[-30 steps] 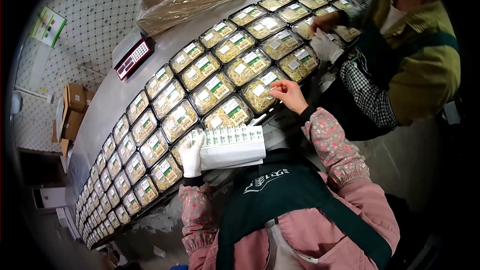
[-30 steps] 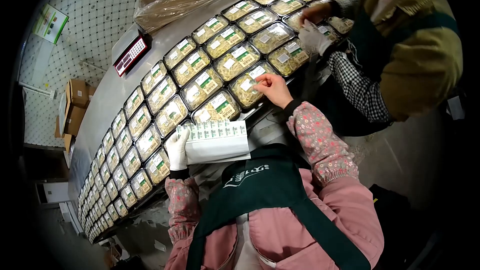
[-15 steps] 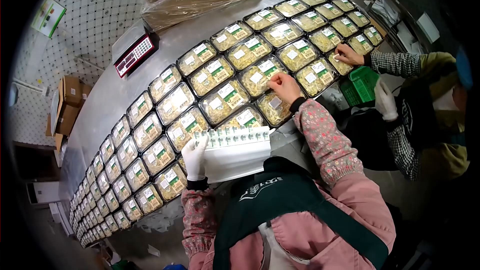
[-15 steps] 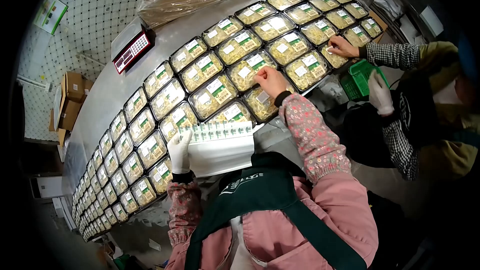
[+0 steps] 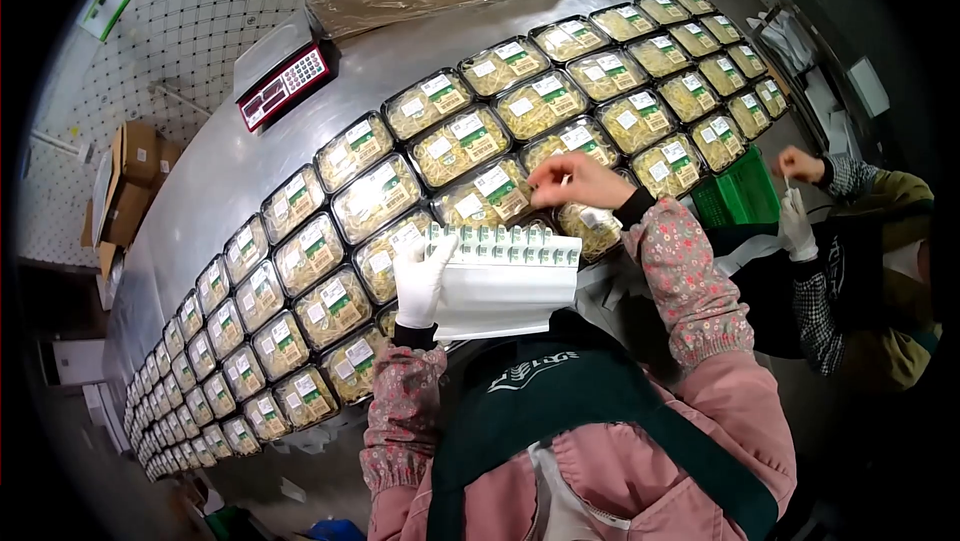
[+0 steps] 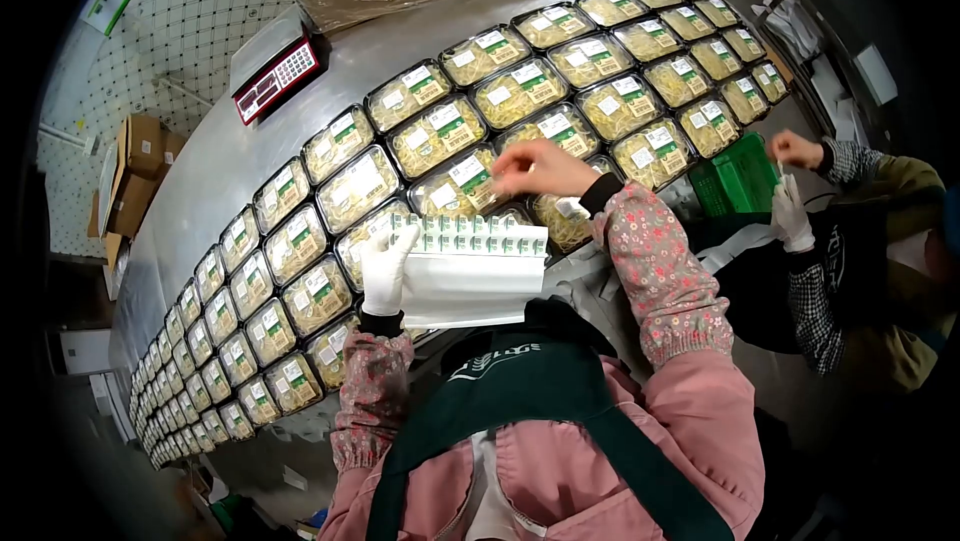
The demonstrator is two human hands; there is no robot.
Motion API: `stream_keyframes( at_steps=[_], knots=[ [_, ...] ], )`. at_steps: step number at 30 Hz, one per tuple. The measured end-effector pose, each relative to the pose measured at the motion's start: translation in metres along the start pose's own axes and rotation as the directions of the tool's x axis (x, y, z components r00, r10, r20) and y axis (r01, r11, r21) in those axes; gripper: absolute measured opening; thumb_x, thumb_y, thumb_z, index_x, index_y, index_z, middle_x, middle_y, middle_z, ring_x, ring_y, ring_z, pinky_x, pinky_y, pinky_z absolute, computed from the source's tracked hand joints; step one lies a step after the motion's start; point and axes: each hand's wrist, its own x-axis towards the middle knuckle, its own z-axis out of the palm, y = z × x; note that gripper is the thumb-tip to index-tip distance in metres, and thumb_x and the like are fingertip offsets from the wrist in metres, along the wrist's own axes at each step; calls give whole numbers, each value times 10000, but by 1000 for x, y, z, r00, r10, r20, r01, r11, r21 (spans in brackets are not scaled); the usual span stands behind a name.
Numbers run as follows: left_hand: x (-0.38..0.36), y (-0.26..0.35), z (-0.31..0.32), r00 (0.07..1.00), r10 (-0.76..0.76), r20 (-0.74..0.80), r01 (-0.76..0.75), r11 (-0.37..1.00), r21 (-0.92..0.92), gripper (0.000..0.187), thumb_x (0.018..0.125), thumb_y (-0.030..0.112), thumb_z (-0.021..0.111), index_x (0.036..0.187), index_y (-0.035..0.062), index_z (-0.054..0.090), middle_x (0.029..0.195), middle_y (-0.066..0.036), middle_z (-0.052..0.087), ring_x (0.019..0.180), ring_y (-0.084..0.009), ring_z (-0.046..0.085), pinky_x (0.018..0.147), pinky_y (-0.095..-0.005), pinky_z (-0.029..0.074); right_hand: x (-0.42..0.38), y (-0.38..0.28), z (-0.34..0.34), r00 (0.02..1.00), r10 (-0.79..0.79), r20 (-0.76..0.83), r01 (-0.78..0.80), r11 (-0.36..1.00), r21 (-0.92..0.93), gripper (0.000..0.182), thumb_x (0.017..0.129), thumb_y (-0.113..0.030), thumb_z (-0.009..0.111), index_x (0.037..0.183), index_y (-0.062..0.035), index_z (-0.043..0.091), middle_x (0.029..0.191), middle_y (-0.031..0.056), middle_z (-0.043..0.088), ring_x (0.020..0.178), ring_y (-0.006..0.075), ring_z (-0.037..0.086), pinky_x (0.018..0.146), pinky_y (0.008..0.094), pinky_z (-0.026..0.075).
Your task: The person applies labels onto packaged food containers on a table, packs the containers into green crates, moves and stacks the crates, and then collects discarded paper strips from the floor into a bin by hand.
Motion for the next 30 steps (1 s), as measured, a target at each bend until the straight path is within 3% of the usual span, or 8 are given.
stream_keyframes(
  at_steps=[6,8,10,13,18,22,26,30],
  knots=[
    [22,-6,9,999,6,-40,-8,999,-48,119,844,77,646,887,-34,659,824,-9,645,724,-54,547,665,-201,427,1,7,5,969,-97,228,116,991,-71,130,774,-153,730,817,-40,683,685,5,613,608,74,543,562,226,429],
    [26,-8,9,991,-5,-130,-1,999,-40,112,836,76,650,875,-28,663,803,7,637,690,-52,537,627,-195,418,17,19,-11,996,-11,84,9,1000,27,93,782,-124,714,810,-42,681,689,-6,614,615,61,541,549,214,425],
    [33,-37,-9,976,-78,-204,65,995,-69,107,826,81,661,859,-20,669,753,45,606,641,-38,504,570,-187,380,69,65,-48,915,110,-387,-53,987,154,105,767,-89,709,839,-29,662,702,-12,626,608,44,530,535,186,412],
    [28,-11,12,967,-84,-240,64,994,-92,112,827,91,667,844,-20,673,745,47,602,632,-29,488,561,-185,371,117,110,-61,835,-15,-550,-63,990,-124,187,755,-118,685,903,-16,636,695,31,632,613,152,583,570,268,458],
    [36,-4,31,920,-126,-372,95,991,-99,135,826,108,677,850,-25,678,725,40,594,622,-23,465,554,-181,356,138,118,-65,903,-108,-416,-243,668,-703,413,725,-231,734,1013,-45,504,819,160,629,764,295,615,654,421,484],
    [39,-5,41,886,-176,-429,156,984,-82,121,822,114,685,857,-2,688,672,59,561,562,-20,433,502,-174,316,149,98,-99,934,120,-336,-334,622,-708,490,687,-373,757,942,-32,514,763,136,624,722,304,624,617,402,464],
    [44,5,60,869,-222,-442,199,975,-98,128,822,115,686,859,-7,687,693,46,592,590,-23,477,530,-172,358,206,89,-100,849,9,-528,-261,877,-404,248,732,-336,663,761,-92,629,760,100,652,753,283,626,665,392,471],
    [51,10,73,868,-143,-475,122,990,-74,107,820,106,685,819,-1,674,699,39,602,605,-22,484,545,-175,369,250,102,-95,898,90,-430,-370,682,-631,214,757,-327,678,843,-132,696,876,99,683,842,283,645,738,391,488]
  ],
)
